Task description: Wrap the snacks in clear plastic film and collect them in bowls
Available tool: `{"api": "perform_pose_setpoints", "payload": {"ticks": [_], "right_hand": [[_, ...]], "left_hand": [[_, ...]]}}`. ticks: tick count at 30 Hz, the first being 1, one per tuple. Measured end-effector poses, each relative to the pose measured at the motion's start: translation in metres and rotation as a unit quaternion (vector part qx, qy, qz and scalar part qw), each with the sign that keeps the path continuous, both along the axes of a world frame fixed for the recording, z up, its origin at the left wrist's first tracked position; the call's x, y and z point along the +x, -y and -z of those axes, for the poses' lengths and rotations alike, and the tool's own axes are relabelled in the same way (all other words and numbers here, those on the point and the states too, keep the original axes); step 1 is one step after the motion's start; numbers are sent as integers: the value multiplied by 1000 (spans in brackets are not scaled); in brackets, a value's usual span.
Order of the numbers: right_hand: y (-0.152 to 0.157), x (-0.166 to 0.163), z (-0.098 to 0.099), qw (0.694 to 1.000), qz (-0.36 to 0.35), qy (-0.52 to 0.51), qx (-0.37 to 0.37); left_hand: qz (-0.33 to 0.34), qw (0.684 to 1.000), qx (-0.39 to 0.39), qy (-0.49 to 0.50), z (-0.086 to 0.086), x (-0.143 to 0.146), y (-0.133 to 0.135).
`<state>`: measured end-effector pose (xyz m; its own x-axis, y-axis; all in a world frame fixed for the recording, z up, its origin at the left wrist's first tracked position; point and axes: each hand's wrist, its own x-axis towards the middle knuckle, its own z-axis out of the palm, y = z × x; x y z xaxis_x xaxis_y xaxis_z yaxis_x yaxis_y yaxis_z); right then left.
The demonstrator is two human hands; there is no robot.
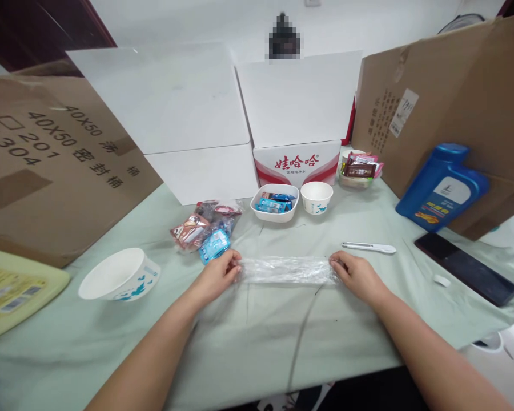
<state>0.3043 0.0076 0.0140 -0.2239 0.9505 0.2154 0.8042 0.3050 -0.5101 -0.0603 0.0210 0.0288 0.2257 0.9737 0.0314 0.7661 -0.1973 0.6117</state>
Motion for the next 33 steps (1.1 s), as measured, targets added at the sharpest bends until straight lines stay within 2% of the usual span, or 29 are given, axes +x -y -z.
{"api": "perform_pose_setpoints", "payload": {"ticks": [6, 8, 10, 11, 13, 15, 16, 18, 20, 22, 24, 26, 29, 33], "right_hand": [[-4, -10, 18, 984, 76, 154, 55], [-1, -10, 16, 977, 76, 165, 114], [3, -13, 11, 970, 44, 143, 191], [6, -17, 8, 967, 7, 134, 217], [10, -27, 5, 961, -102, 141, 217], [12, -37, 6, 949, -213, 171, 160], [13, -41, 8, 943, -250, 185, 122], [12, -43, 13, 938, -279, 200, 56], [11, -35, 16, 942, -267, 201, 20], [9, -19, 16, 952, -232, 197, 16], [7, -3, 13, 962, -193, 190, 32], [5, 9, 10, 968, -170, 173, 58], [3, 13, 5, 968, -178, 141, 103], [11, -1, -5, 955, -215, 129, 157]], "left_hand": [[-64, 990, -7, -125, 1, 9, 1], [-93, 981, 46, -167, -3, 12, 6], [-101, 967, 136, -191, -8, 19, 13], [-78, 962, 175, -194, -9, 24, 18], [29, 960, 202, -192, -7, 36, 28], [146, 957, 151, -199, -1, 48, 38], [180, 954, 108, -211, 3, 53, 41], [194, 950, 26, -243, 10, 57, 45], [170, 947, -25, -271, 14, 55, 45], [147, 945, -43, -287, 12, 51, 44], [127, 947, -28, -292, 6, 49, 44], [93, 954, 20, -286, 1, 50, 47], [65, 963, 78, -250, -2, 58, 53], [100, 969, 68, -214, 3, 63, 54]]}}
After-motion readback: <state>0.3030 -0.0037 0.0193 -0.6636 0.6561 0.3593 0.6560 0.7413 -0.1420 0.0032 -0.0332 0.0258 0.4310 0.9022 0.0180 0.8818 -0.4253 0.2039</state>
